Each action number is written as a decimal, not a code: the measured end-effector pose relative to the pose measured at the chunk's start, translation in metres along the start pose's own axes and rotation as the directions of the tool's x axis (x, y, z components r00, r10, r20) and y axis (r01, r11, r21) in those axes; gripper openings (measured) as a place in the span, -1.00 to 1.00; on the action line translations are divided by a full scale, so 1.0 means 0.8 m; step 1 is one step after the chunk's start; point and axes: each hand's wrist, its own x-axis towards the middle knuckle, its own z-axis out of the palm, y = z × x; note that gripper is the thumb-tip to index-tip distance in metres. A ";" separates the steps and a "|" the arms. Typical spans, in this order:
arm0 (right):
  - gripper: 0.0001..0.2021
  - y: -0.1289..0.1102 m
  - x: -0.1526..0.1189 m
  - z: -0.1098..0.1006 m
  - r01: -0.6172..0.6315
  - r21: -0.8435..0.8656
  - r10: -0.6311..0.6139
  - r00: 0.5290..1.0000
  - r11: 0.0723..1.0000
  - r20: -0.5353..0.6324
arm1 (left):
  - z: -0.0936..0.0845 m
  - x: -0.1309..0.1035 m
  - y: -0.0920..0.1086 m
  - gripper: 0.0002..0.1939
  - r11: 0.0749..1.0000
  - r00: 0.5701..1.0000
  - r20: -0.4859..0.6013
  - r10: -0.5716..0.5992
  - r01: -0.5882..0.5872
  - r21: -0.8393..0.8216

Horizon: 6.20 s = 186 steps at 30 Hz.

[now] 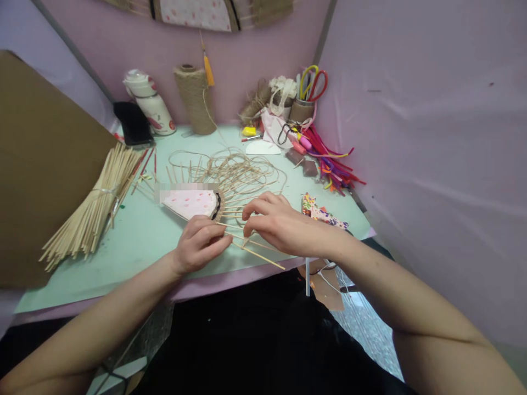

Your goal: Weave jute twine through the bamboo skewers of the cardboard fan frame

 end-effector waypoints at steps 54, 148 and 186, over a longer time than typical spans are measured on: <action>-0.66 -0.047 -0.065 0.090 -0.118 0.022 0.090 0.602 0.993 -0.793 | -0.007 0.016 0.043 -0.76 0.956 0.952 -0.084 -0.293 0.291 -0.033; -0.71 -0.035 -0.077 0.127 -0.138 0.360 0.372 0.565 0.923 -0.736 | -0.023 0.028 0.002 -0.71 -0.886 -0.142 0.896 -0.421 0.276 -0.373; -0.67 0.104 -0.006 0.046 -0.309 0.611 0.664 0.539 0.729 -0.519 | -0.058 0.053 0.018 -0.79 -0.849 0.004 0.901 -0.434 0.331 -0.411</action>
